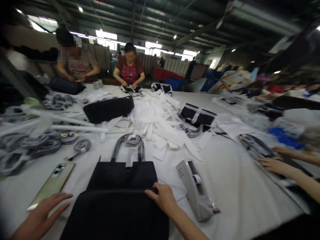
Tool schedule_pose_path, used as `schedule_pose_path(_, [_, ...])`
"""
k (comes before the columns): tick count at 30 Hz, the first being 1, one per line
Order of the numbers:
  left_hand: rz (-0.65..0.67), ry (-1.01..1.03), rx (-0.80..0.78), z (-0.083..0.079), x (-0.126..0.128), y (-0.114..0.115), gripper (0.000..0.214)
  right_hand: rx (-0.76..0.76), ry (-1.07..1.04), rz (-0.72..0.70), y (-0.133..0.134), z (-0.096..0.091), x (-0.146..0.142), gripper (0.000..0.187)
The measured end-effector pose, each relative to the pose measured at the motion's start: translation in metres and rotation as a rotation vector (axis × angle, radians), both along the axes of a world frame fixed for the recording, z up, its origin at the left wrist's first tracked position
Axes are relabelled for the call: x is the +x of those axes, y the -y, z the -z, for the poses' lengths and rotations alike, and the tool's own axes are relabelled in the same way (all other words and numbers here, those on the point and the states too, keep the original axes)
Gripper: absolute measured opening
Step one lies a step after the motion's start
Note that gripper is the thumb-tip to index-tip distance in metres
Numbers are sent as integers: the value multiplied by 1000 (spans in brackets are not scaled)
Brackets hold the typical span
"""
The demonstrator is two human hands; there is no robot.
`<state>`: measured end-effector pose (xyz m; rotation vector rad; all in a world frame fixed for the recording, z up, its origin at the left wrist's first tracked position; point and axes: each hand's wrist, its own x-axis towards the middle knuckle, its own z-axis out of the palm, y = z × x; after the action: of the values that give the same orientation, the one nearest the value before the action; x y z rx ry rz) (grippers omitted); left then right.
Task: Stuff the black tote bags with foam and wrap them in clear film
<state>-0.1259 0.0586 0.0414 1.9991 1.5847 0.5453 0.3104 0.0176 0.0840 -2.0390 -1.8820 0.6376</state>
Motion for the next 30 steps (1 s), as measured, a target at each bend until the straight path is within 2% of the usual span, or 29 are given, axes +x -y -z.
schedule_pose_path(2, [-85, 56, -66, -5, -3, 17, 37, -4, 6, -36, -4, 2, 1, 38])
schedule_pose_path(4, [-58, 152, -175, -17, 5, 24, 40, 2, 11, -65, -7, 4, 2, 45])
schedule_pose_path(6, [-22, 244, -283, -32, 18, 24, 43, 11, 2, -77, -9, 6, 4, 49])
schedule_pose_path(8, [-52, 344, -401, -44, 31, 23, 48, 9, -11, -76, -10, 7, 7, 51])
schedule_pose_path(10, [-106, 383, -437, -49, 42, 23, 51, 1, -13, -74, -10, 8, 8, 52])
schedule_pose_path(14, [-226, 170, -262, -40, 62, 26, 47, -22, 38, -76, -10, 3, 6, 53])
schedule_pose_path(16, [-270, 97, -232, -33, 68, 26, 46, -43, 78, -79, -9, -1, 5, 50])
schedule_pose_path(20, [-261, 54, -253, -24, 70, 22, 47, -74, 171, -99, -10, -3, 3, 46])
schedule_pose_path(25, [-288, 48, -176, -7, 71, 14, 47, -59, 278, -60, -12, 11, -2, 43])
schedule_pose_path(27, [-299, 31, -139, -1, 72, 11, 48, 19, 339, -61, -12, 14, -8, 40])
schedule_pose_path(30, [-290, 10, -101, 4, 72, 9, 50, 292, 407, -177, -13, 9, -25, 36])
